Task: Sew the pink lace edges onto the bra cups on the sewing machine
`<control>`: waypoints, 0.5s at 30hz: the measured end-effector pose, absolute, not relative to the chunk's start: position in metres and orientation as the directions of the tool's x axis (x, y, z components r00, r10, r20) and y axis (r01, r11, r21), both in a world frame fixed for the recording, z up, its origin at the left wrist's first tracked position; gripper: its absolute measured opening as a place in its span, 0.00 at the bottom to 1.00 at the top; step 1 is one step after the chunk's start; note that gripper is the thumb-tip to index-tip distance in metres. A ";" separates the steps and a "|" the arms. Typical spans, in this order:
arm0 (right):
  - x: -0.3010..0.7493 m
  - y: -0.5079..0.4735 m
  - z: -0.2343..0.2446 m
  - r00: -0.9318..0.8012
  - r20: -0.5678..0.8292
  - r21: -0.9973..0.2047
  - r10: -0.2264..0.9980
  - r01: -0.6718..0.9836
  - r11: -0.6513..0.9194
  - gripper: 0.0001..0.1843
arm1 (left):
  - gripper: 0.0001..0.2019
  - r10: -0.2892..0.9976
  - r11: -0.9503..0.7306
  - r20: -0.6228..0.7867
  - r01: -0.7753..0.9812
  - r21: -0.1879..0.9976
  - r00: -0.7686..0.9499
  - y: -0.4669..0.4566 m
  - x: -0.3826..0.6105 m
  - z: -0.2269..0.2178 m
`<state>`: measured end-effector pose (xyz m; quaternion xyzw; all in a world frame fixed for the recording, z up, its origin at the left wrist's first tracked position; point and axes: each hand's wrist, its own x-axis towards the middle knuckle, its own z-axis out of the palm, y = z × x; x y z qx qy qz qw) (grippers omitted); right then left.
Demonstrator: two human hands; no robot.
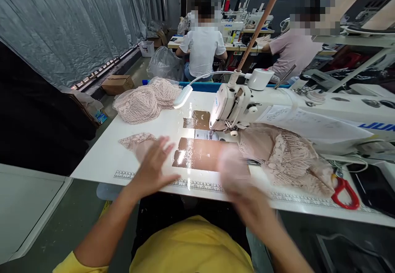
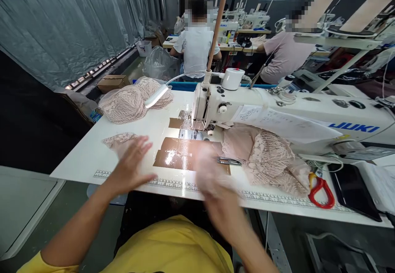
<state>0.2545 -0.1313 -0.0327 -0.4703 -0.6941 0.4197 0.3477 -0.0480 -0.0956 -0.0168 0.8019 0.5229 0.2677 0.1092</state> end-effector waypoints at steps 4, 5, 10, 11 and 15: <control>0.207 -0.130 -0.021 -0.647 0.138 -0.945 0.750 0.139 0.295 0.11 | 0.30 0.731 -0.391 -0.022 0.445 0.805 0.682 -0.122 -0.012 0.005; 0.199 -0.128 -0.017 -0.658 0.150 -0.950 0.738 0.112 0.293 0.09 | 0.22 0.725 -0.331 -0.057 0.419 0.845 0.687 -0.125 -0.006 0.005; 0.201 -0.118 0.003 -0.609 0.231 -0.846 0.758 0.259 0.466 0.03 | 0.04 0.845 -0.137 -0.065 0.333 0.933 0.530 -0.133 0.006 -0.013; 0.208 -0.118 0.005 -0.531 0.322 -0.810 0.784 0.274 0.519 0.05 | 0.04 0.872 -0.104 -0.075 0.333 0.937 0.483 -0.135 0.005 -0.017; 0.240 -0.119 0.007 -0.173 0.627 -0.696 0.760 0.314 0.645 0.11 | 0.10 0.937 -0.007 -0.126 0.377 0.926 0.327 -0.146 -0.002 -0.026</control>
